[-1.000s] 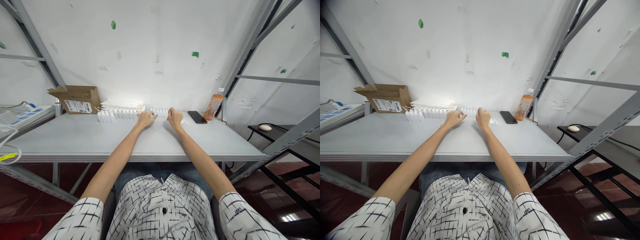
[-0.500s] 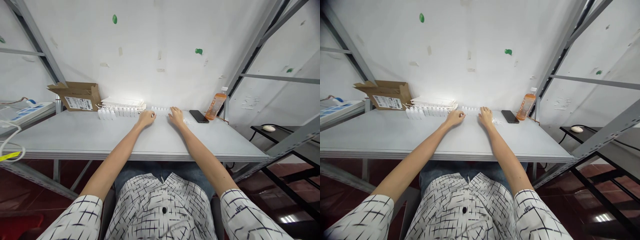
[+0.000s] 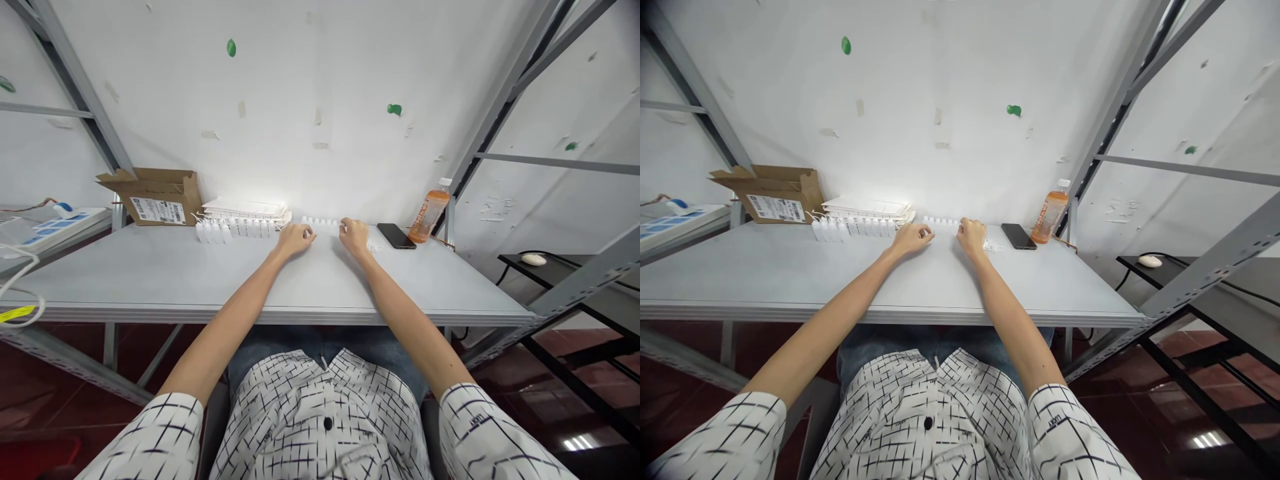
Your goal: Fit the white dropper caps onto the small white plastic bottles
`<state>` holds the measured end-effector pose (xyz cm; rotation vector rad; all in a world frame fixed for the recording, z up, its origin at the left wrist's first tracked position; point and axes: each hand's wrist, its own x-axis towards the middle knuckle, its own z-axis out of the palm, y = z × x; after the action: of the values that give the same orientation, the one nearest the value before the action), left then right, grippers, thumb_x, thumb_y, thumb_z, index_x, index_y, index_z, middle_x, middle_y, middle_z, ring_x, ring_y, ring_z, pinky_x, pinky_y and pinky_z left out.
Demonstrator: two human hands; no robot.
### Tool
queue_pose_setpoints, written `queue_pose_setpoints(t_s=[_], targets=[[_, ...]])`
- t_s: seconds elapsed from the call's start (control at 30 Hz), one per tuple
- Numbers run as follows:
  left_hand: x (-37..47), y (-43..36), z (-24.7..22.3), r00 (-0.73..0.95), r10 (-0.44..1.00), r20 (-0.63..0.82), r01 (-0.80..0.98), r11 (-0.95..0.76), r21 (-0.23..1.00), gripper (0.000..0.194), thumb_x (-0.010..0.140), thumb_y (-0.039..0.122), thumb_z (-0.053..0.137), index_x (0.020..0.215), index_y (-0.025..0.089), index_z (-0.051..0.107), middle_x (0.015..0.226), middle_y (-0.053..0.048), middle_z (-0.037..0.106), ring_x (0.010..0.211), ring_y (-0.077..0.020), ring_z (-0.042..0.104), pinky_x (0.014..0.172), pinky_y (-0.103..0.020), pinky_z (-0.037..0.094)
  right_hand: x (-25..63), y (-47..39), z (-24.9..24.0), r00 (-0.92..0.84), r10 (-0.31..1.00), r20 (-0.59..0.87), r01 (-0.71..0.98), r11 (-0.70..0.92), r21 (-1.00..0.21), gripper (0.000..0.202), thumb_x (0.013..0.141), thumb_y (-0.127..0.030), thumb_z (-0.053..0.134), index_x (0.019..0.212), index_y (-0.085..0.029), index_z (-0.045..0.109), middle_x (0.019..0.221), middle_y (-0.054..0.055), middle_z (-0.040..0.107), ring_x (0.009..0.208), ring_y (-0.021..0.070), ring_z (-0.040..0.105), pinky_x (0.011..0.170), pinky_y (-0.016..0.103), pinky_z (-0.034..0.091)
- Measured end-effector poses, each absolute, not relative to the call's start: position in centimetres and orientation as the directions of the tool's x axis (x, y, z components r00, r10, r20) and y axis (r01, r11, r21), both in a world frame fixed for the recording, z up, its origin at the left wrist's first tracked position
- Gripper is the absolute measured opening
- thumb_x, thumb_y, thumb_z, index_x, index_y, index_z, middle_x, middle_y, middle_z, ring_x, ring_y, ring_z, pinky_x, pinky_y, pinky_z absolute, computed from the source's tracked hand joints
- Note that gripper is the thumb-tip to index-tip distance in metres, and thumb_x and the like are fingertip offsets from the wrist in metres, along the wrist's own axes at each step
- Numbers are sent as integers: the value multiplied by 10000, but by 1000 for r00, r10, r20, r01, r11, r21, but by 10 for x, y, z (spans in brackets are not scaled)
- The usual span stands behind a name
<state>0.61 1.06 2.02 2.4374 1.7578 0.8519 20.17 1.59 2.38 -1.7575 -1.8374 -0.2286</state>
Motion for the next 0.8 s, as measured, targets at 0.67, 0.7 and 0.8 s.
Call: queue_pose_setpoints(t_s=[0.67,0.7,0.8], targets=[[14,6,21,277,886,372,831,-415,370,284,838,373,584,1016,171,672,917,-78,719,847,-237,645,718,-308,448,199,6,34,111,828,550,910,137,-391,267,913,-174,510,994,-193,764,1017,97,765,962,248,676,768,311,468],[14,6,21,275,886,373,832,-414,370,275,833,364,580,1011,174,667,917,-76,719,845,-235,645,717,-308,446,205,8,35,125,815,565,926,109,-362,274,911,-164,506,1001,-185,764,1042,112,758,1004,263,662,777,318,469],[13,5,22,274,891,363,832,-409,376,262,826,358,572,998,179,657,934,-74,720,846,-232,644,716,-307,444,223,13,35,197,794,575,943,8,-334,279,912,-172,510,1017,-175,769,1091,135,742,1113,301,619,799,338,478]])
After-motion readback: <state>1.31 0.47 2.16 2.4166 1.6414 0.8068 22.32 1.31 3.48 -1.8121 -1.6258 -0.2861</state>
